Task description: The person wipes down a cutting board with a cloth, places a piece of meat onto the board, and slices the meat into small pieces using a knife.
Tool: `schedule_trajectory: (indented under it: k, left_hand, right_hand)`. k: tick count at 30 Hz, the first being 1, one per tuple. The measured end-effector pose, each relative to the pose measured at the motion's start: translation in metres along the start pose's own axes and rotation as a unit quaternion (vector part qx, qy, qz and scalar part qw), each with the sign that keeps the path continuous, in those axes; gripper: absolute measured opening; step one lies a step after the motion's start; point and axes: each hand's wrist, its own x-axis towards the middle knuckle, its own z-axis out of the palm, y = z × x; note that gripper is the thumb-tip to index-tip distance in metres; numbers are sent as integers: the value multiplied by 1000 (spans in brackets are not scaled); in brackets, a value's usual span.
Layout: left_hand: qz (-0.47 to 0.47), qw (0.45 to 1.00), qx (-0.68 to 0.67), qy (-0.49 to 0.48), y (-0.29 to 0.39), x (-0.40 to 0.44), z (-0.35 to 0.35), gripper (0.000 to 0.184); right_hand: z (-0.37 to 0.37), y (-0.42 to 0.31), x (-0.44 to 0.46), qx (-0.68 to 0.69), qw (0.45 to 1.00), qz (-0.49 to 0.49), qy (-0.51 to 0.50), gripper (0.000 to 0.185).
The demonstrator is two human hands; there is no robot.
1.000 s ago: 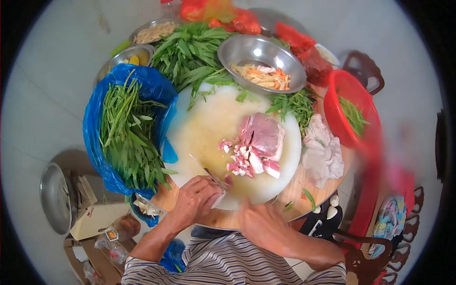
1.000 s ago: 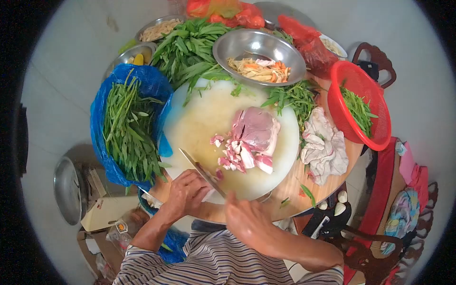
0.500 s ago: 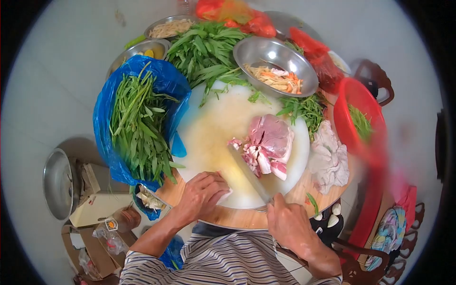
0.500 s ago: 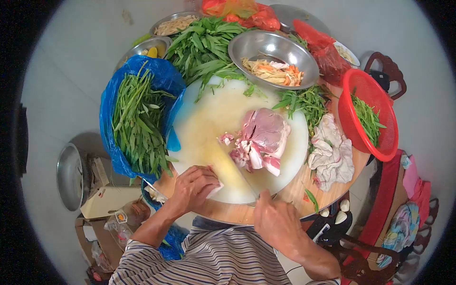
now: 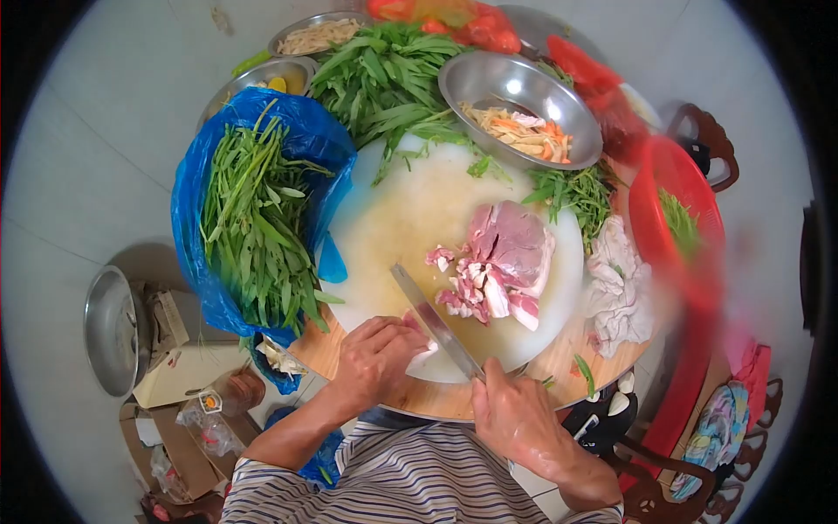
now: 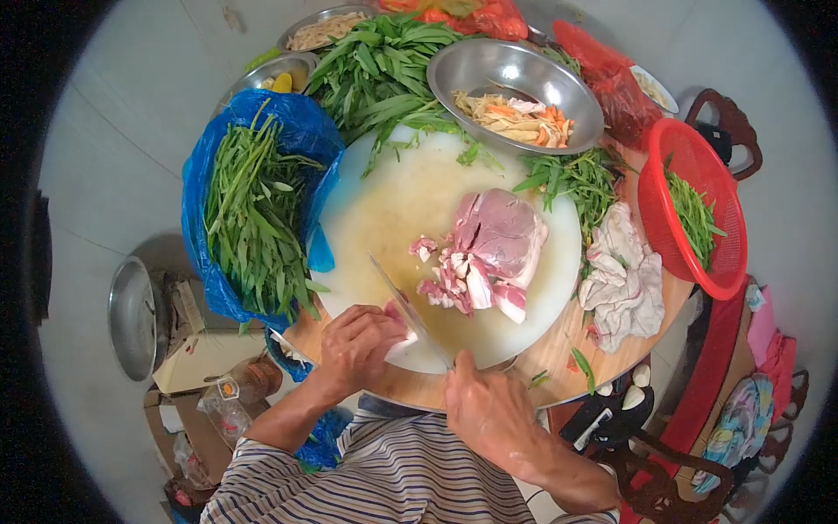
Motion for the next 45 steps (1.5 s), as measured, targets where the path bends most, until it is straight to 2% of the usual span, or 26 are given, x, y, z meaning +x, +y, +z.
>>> schedule_trajectory:
  k: [2, 4, 8, 11, 13, 16, 20, 22, 25, 28, 34, 37, 45]
  left_hand:
    - [-4, 1000, 8, -5, 0, -2, -5, 30]
    - [-54, 997, -56, -2, 2, -5, -11, 35]
    - [-39, 997, -34, 51, 5, -1, -21, 39]
    - [0, 1000, -27, 14, -5, -2, -29, 40]
    - [57, 989, -79, -107, -6, 8, -36, 40]
    - [63, 983, -91, -147, -13, 8, -30, 33]
    - [69, 988, -62, -120, -6, -1, -16, 39]
    - [18, 993, -77, -92, 5, 1, -18, 37]
    - [5, 996, -52, -76, 6, 0, -32, 41]
    - [-22, 990, -62, -121, 1, -16, -36, 43]
    - [-64, 992, -71, -84, 17, -16, -28, 46]
    - [-13, 997, -25, -67, 10, -8, -31, 42]
    - [3, 992, -32, -123, 8, 7, -23, 37]
  right_hand:
    - [5, 5, -1, 11, 1000, -15, 6, 22]
    - [3, 3, -2, 22, 1000, -11, 2, 22]
    - [-2, 0, -4, 34, 999, -3, 9, 21]
    - [-5, -5, -8, 25, 1000, -12, 3, 19]
    - [-2, -4, -10, 25, 1000, -17, -4, 19]
    - [2, -4, -9, 26, 999, -20, -8, 19]
    - [1, -6, -6, 18, 1000, -15, -1, 19]
    - [1, -6, -3, 20, 1000, 0, -1, 19]
    - [4, 1, -4, 35, 999, 12, 6, 20]
    - [3, 6, -3, 42, 999, 11, 6, 21]
    - [-2, 6, -4, 29, 1000, 9, 3, 21]
    - [-7, 3, -5, 21, 1000, -8, -5, 20]
    - [-16, 11, 1, -19, 998, -44, -40, 19]
